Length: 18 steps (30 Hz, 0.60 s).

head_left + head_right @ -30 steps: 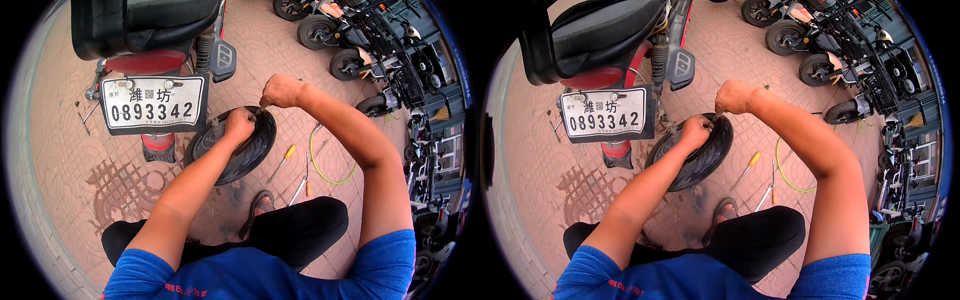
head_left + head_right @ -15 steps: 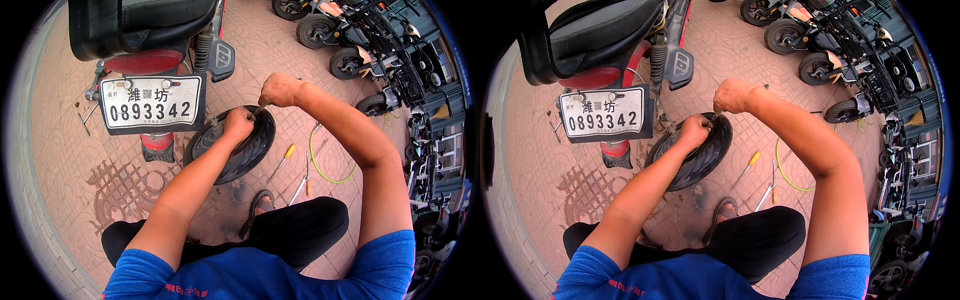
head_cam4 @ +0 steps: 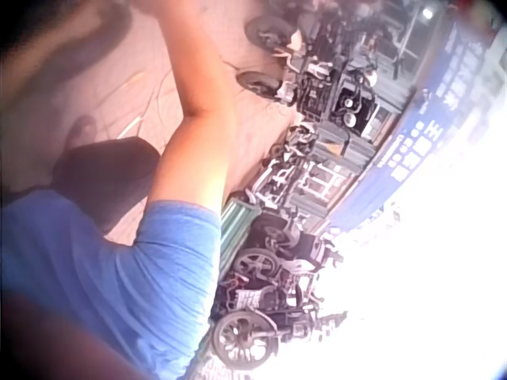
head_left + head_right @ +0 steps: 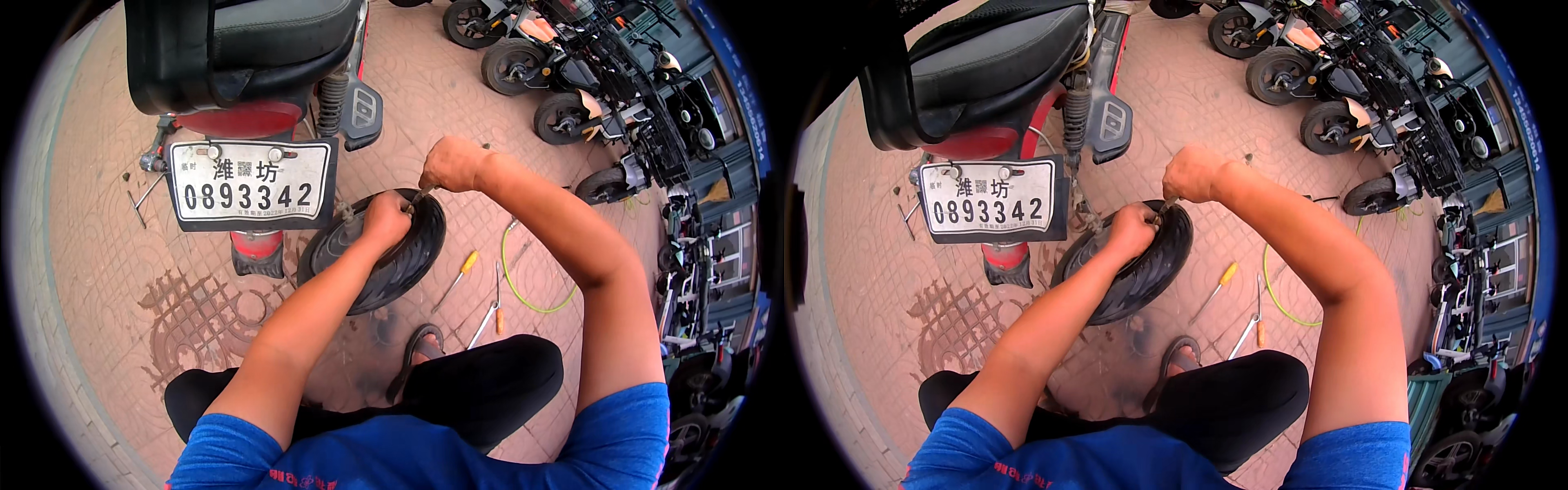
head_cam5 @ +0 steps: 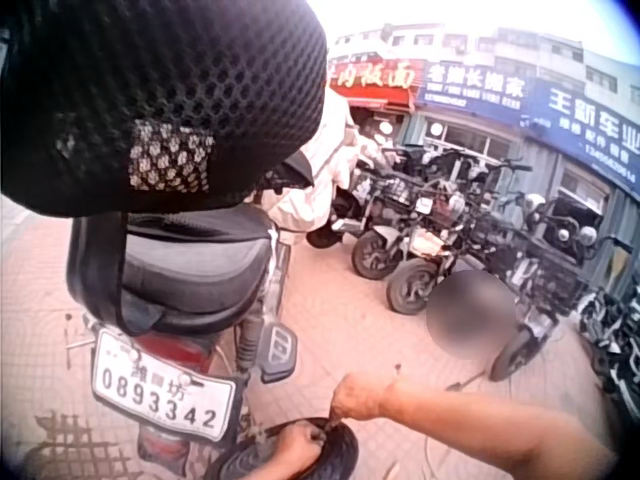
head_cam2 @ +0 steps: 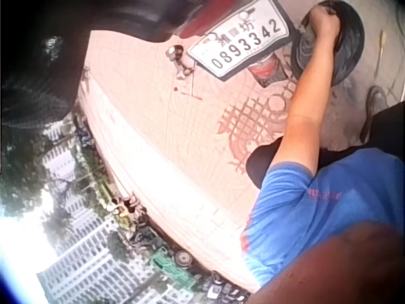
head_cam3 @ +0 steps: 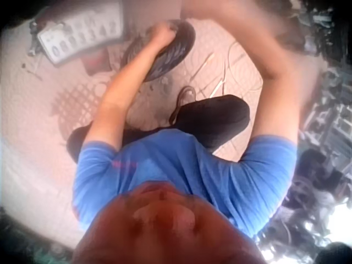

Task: The person removes a rear wheel from a red scooter using a wrench. They then use pliers and a screwdriver to pry the rubber tire off the metal rim until the tire is completely separated.

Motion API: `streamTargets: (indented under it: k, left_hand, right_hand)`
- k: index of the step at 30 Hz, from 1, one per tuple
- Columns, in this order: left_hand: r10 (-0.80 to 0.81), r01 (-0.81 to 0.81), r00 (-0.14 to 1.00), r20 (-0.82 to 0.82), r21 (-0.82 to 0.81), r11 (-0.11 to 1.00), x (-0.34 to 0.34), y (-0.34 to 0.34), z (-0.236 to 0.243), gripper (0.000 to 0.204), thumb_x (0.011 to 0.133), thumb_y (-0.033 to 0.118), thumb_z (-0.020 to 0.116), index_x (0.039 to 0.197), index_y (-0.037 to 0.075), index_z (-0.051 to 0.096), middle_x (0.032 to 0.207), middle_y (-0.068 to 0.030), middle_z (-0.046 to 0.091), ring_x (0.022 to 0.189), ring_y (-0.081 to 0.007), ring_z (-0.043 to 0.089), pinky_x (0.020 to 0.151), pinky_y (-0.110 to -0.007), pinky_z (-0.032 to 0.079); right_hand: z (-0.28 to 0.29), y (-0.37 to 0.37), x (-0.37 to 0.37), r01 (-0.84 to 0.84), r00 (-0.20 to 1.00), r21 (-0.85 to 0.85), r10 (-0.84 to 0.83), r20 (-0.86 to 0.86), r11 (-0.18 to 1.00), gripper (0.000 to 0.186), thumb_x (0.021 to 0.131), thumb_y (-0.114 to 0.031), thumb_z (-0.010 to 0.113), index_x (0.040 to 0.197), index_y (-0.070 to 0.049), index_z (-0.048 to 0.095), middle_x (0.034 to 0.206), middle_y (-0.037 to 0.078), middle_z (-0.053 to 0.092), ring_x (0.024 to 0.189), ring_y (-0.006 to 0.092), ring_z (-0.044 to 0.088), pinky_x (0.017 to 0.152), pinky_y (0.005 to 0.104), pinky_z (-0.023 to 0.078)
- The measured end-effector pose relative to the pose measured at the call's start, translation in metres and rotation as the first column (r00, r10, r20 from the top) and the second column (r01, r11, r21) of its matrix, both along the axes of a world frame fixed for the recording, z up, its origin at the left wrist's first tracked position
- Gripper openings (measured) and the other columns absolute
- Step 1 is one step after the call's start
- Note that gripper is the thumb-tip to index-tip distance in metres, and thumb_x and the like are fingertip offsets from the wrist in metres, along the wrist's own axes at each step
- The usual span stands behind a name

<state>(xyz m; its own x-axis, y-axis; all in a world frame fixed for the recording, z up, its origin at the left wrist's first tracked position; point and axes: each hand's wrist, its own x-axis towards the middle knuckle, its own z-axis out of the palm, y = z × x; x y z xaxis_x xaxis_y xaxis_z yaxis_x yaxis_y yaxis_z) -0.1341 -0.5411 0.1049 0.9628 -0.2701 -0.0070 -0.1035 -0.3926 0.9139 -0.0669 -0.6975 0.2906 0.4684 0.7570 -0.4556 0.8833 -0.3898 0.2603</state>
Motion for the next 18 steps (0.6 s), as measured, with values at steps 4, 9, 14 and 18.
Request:
streamTargets:
  k: [4,9,14,18]
  left_hand:
    - [-0.007,0.007,1.0,0.011,0.003,1.0,0.0003,0.0002,-0.0002,0.018,0.078,0.008,0.072,0.092,0.003,0.083,0.101,-0.0219,0.077,0.099,-0.0407,0.075,0.089,-0.046,0.057]
    - [0.006,-0.006,1.0,0.011,0.001,1.0,-0.0003,0.0006,0.0008,0.019,0.079,0.01,0.072,0.093,0.003,0.083,0.102,-0.0219,0.077,0.099,-0.0409,0.075,0.09,-0.046,0.057]
    - [0.003,-0.003,1.0,0.011,-0.015,1.0,-0.0007,-0.0013,0.0004,0.02,0.079,0.01,0.072,0.094,0.002,0.083,0.104,-0.022,0.077,0.1,-0.0411,0.075,0.09,-0.047,0.057]
    - [0.001,-0.001,1.0,0.009,-0.018,1.0,-0.0004,-0.0011,-0.0009,0.02,0.079,0.009,0.072,0.094,0.002,0.083,0.103,-0.0223,0.077,0.1,-0.0409,0.075,0.09,-0.046,0.057]
  right_hand:
    - [-0.0011,-0.0008,0.0011,-0.011,1.0,0.005,0.011,0.002,1.0,0.018,0.088,-0.018,0.07,0.094,-0.025,0.086,0.086,0.007,0.08,0.084,0.0333,0.078,0.07,0.0463,0.06]
    - [-0.0007,0.0002,0.0014,-0.011,1.0,0.003,0.011,0.004,1.0,0.019,0.088,-0.018,0.07,0.095,-0.024,0.086,0.086,0.007,0.08,0.084,0.0336,0.078,0.071,0.0463,0.06]
    - [-0.005,-0.005,0.0034,-0.015,1.0,0.045,0.016,-0.022,0.999,0.02,0.088,-0.017,0.069,0.096,-0.025,0.086,0.086,0.007,0.08,0.085,0.0337,0.078,0.072,0.0462,0.061]
    - [-0.0018,-0.0011,0.002,-0.016,1.0,0.014,0.016,-0.018,1.0,0.022,0.088,-0.017,0.069,0.097,-0.025,0.087,0.086,0.007,0.08,0.085,0.0337,0.077,0.072,0.0461,0.061]
